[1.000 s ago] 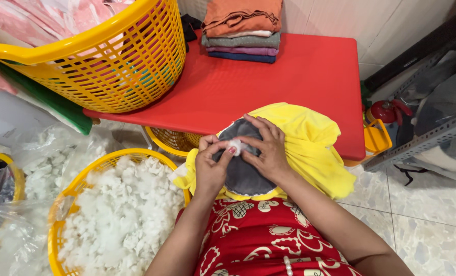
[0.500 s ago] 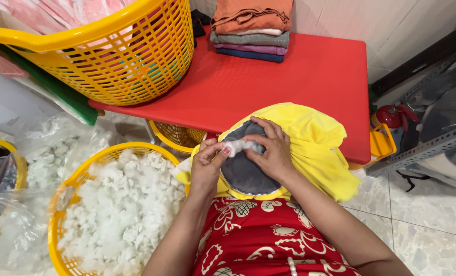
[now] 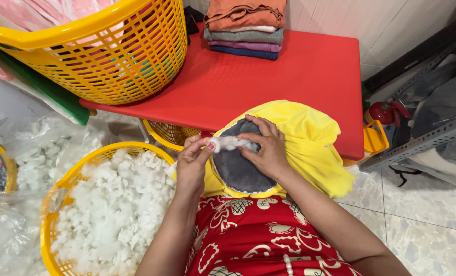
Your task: The person repeatedly takes small pieces of white cotton from a yellow basket and presses them into a dark circular cushion form held in their lap. The person continues adding and compressing cotton throughout the clip.
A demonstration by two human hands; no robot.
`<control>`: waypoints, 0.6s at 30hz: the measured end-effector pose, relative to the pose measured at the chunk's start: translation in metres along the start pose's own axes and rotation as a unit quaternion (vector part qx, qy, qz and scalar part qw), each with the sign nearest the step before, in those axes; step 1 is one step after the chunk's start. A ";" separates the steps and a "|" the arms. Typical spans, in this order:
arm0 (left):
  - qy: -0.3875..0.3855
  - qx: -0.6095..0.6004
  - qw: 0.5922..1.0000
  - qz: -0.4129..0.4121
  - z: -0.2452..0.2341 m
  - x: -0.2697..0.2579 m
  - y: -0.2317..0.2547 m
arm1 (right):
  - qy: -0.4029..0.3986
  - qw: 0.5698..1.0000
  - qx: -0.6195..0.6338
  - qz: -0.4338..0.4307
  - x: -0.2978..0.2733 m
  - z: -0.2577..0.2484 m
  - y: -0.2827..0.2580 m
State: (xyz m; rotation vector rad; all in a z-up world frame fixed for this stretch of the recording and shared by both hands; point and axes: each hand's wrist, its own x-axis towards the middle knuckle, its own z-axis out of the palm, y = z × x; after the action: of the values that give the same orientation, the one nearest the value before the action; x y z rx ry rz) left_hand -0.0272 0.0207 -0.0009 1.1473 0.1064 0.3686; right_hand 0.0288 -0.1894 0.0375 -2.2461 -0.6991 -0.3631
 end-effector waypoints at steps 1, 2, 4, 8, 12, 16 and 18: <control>0.003 0.014 1.000 0.004 -0.001 0.000 0.001 | -0.002 1.000 0.000 -0.001 0.000 0.000 0.000; 0.003 0.007 1.000 0.003 -0.002 0.000 0.001 | -0.002 1.000 0.000 -0.001 0.000 -0.001 0.000; 0.006 -0.007 1.000 0.000 -0.003 -0.002 0.000 | -0.004 1.000 -0.001 -0.002 -0.001 -0.001 0.000; 0.017 -0.045 0.999 -0.010 -0.007 -0.001 0.003 | -0.005 1.000 -0.004 -0.001 0.001 0.001 -0.001; 0.027 -0.052 0.998 -0.028 -0.006 0.004 0.011 | -0.013 1.000 -0.012 0.011 -0.001 0.001 0.003; 0.003 -0.032 0.999 0.022 -0.009 0.004 0.025 | -0.005 1.000 -0.014 0.000 0.000 0.002 0.011; 0.039 -0.086 0.995 -0.020 -0.020 0.002 0.034 | -0.002 1.000 -0.005 -0.001 -0.002 0.004 0.017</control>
State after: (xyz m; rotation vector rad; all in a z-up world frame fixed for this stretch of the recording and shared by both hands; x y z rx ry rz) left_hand -0.0388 0.0503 0.0215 0.9591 0.1631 0.3808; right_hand 0.0370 -0.1971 0.0244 -2.2568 -0.7025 -0.3651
